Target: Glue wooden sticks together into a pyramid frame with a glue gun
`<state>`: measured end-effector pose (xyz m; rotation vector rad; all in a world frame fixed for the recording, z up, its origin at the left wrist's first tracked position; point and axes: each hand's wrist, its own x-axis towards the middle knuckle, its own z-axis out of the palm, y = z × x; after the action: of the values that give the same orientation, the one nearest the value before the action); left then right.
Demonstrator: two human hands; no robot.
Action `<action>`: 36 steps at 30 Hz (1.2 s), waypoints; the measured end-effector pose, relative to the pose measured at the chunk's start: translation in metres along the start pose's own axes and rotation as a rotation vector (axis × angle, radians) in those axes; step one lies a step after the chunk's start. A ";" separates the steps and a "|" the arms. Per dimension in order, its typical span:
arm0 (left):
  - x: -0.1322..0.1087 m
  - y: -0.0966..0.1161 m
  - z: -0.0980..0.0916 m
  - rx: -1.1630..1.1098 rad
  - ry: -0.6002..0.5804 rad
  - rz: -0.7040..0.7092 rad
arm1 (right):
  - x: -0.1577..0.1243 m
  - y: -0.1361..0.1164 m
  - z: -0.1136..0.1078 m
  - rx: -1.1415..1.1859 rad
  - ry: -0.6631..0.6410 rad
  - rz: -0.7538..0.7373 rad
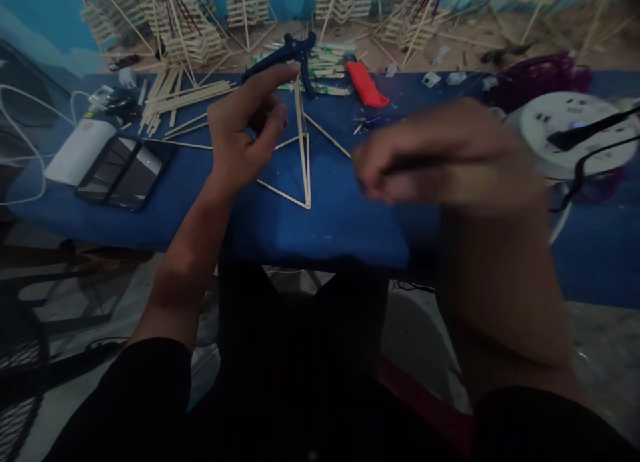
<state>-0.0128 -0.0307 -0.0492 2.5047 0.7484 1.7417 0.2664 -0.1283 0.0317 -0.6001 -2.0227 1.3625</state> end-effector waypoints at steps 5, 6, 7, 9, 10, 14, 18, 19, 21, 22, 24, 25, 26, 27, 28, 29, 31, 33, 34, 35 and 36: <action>0.003 0.004 0.000 -0.033 0.047 0.079 | 0.044 0.083 -0.001 0.297 0.096 -0.091; 0.004 0.002 -0.001 -0.030 0.054 0.114 | 0.047 0.095 0.002 0.263 0.099 -0.146; 0.006 0.000 -0.002 -0.015 0.067 0.162 | 0.049 0.104 0.005 0.228 0.094 -0.181; 0.009 -0.007 -0.004 0.036 0.065 0.244 | 0.048 0.113 0.011 0.163 0.089 -0.204; 0.010 -0.010 -0.005 0.063 0.050 0.257 | 0.047 0.114 0.013 0.149 0.080 -0.189; 0.014 -0.017 -0.006 0.110 0.009 0.292 | 0.043 0.115 0.013 0.078 0.030 -0.113; 0.011 -0.015 -0.001 0.098 0.073 0.288 | 0.043 0.112 0.011 -0.032 -0.024 -0.063; 0.009 -0.014 -0.001 0.102 0.052 0.226 | 0.043 0.111 0.011 -0.048 -0.029 -0.063; 0.005 -0.012 -0.002 0.099 -0.010 0.079 | 0.043 0.111 0.012 -0.061 -0.028 -0.069; 0.004 -0.011 -0.002 0.090 -0.036 0.021 | 0.043 0.112 0.012 -0.060 -0.027 -0.070; 0.002 -0.009 -0.003 0.077 -0.056 -0.023 | 0.043 0.112 0.013 -0.052 -0.024 -0.073; 0.001 -0.008 -0.003 0.088 -0.052 -0.018 | 0.043 0.113 0.013 -0.047 -0.024 -0.071; 0.002 -0.007 -0.002 0.110 -0.039 -0.002 | 0.042 0.113 0.013 -0.044 -0.026 -0.065; 0.002 -0.006 -0.002 0.135 -0.020 0.014 | 0.042 0.113 0.013 -0.040 -0.030 -0.055; 0.003 -0.004 -0.001 0.149 -0.003 0.030 | 0.042 0.113 0.013 -0.034 -0.034 -0.047; 0.005 -0.002 0.000 0.135 0.025 0.071 | 0.042 0.113 0.013 -0.029 -0.038 -0.040; 0.007 0.002 0.002 0.052 0.068 0.165 | 0.042 0.113 0.013 -0.025 -0.040 -0.035; 0.009 0.006 0.003 -0.021 0.102 0.210 | 0.042 0.113 0.013 -0.030 -0.040 -0.049; 0.009 0.007 0.003 -0.032 0.120 0.214 | 0.042 0.114 0.013 -0.035 -0.040 -0.056; 0.009 0.007 0.004 -0.026 0.129 0.210 | 0.042 0.114 0.013 -0.039 -0.040 -0.065; 0.008 0.006 0.003 -0.001 0.120 0.192 | 0.042 0.114 0.012 -0.039 -0.041 -0.075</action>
<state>-0.0054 -0.0318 -0.0420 2.5667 0.5251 1.9662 0.2311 -0.0665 -0.0679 -0.5119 -2.0878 1.3038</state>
